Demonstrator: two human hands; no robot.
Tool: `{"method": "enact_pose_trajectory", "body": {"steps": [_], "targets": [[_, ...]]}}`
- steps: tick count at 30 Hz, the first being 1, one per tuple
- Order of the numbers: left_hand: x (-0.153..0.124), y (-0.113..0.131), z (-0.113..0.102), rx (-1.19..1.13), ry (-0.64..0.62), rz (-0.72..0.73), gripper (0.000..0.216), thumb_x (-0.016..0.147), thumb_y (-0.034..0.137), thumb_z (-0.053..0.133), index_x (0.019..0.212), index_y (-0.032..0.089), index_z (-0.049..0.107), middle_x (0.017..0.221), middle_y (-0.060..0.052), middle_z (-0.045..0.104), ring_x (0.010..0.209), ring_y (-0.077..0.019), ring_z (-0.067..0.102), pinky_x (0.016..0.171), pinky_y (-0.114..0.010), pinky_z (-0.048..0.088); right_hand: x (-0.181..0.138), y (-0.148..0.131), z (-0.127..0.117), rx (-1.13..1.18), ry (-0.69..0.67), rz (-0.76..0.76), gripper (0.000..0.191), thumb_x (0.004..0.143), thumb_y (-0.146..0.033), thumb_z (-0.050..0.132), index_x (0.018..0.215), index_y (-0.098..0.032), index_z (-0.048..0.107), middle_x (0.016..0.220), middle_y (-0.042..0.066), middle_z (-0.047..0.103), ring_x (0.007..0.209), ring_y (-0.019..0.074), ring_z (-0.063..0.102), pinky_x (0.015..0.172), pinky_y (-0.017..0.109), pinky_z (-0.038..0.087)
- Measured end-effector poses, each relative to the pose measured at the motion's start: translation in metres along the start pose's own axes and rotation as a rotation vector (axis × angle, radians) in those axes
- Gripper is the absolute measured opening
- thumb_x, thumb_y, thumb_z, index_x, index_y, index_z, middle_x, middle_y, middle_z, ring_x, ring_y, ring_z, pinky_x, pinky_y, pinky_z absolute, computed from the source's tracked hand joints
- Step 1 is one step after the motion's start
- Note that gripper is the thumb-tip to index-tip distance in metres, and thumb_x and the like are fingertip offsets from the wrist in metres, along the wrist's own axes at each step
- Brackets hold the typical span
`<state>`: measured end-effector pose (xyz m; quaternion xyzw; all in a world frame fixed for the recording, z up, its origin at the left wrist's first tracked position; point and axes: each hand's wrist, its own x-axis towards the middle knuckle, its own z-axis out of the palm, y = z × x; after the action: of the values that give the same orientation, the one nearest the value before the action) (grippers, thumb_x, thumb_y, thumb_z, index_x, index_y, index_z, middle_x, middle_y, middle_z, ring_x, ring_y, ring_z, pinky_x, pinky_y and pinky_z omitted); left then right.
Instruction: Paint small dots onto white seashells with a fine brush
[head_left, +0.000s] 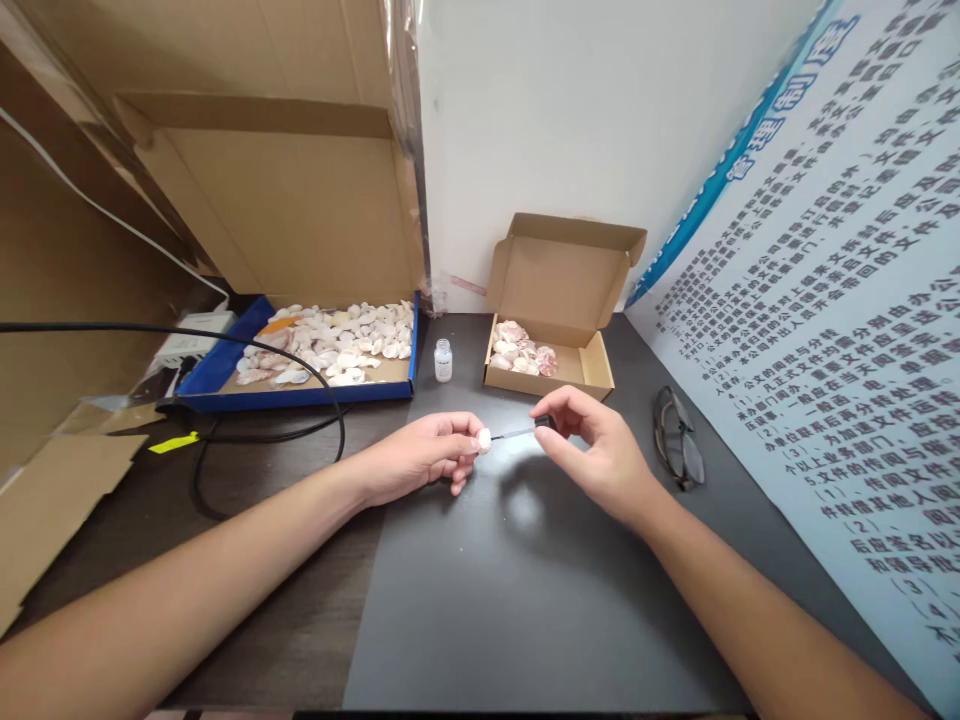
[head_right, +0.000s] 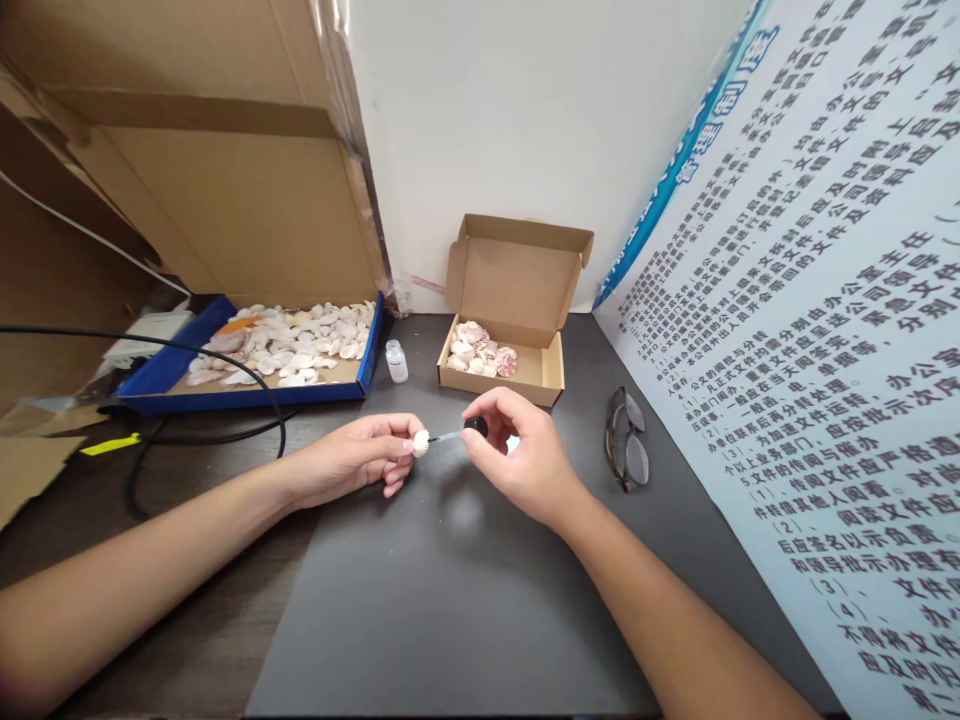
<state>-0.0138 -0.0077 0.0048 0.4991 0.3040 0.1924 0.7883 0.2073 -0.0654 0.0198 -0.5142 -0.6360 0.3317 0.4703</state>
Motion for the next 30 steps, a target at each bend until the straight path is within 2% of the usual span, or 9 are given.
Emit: {"method": "enact_pose_trajectory", "body": {"steps": [3,8,13,18,22,27,30], "targets": [[0.0003,-0.0002,-0.0005,-0.020,0.002,-0.003,0.021,0.077,0.029,0.074,0.085,0.016,0.059,0.067,0.004,0.048,0.059,-0.0091,0.047,0.056,-0.023,0.045,-0.0002,0.0009,0.0007,0.124,-0.020,0.008,0.009,0.083,-0.029,0.059,0.089,-0.022,0.060,0.063,-0.005,0.044,0.055,0.0122,0.044,0.055,0.028,0.039],[0.0015,-0.0009,-0.0023,-0.045,-0.007,0.000,0.019,0.079,0.027,0.073,0.086,0.015,0.059,0.065,0.004,0.049,0.056,-0.0082,0.048,0.054,-0.022,0.047,-0.0005,0.0003,0.0005,-0.063,0.029,-0.019,0.008,0.080,-0.023,0.063,0.087,-0.021,0.059,0.067,-0.003,0.048,0.060,0.0126,0.046,0.058,0.028,0.039],[0.0024,-0.0015,-0.0034,-0.067,-0.021,-0.001,0.018,0.081,0.027,0.072,0.087,0.015,0.059,0.069,0.003,0.054,0.054,-0.0075,0.050,0.053,-0.023,0.050,-0.0004,-0.0018,-0.0016,0.069,-0.001,-0.020,0.007,0.085,-0.027,0.058,0.090,-0.022,0.058,0.064,-0.005,0.045,0.057,0.0119,0.043,0.055,0.027,0.038],[0.0017,-0.0013,-0.0033,-0.077,-0.019,0.004,0.018,0.081,0.024,0.072,0.088,0.015,0.058,0.071,0.002,0.057,0.054,-0.0068,0.051,0.054,-0.022,0.051,-0.0032,-0.0045,0.0017,-0.089,-0.029,-0.071,0.008,0.081,-0.022,0.063,0.087,-0.021,0.059,0.068,-0.003,0.049,0.059,0.0119,0.047,0.057,0.027,0.041],[0.0018,-0.0017,-0.0041,-0.083,-0.029,0.010,0.018,0.080,0.023,0.073,0.087,0.015,0.058,0.071,0.002,0.058,0.054,-0.0069,0.052,0.053,-0.022,0.052,-0.0046,-0.0061,0.0020,0.010,-0.022,-0.063,0.006,0.084,-0.024,0.060,0.089,-0.022,0.058,0.065,-0.004,0.047,0.057,0.0114,0.046,0.053,0.026,0.039],[0.0028,-0.0018,-0.0042,-0.085,-0.028,0.019,0.020,0.080,0.025,0.075,0.083,0.014,0.058,0.074,0.001,0.061,0.052,-0.0066,0.053,0.052,-0.022,0.052,-0.0028,-0.0047,-0.0016,-0.094,0.008,-0.091,0.008,0.081,-0.021,0.063,0.087,-0.021,0.059,0.066,-0.004,0.048,0.058,0.0113,0.047,0.056,0.026,0.041],[0.0030,-0.0019,-0.0039,-0.081,-0.032,0.016,0.022,0.080,0.027,0.075,0.082,0.014,0.058,0.076,0.000,0.063,0.052,-0.0065,0.054,0.053,-0.022,0.052,-0.0020,-0.0044,-0.0033,-0.002,0.010,-0.076,0.005,0.084,-0.023,0.059,0.089,-0.021,0.058,0.065,-0.005,0.046,0.057,0.0110,0.045,0.054,0.025,0.040]]}}
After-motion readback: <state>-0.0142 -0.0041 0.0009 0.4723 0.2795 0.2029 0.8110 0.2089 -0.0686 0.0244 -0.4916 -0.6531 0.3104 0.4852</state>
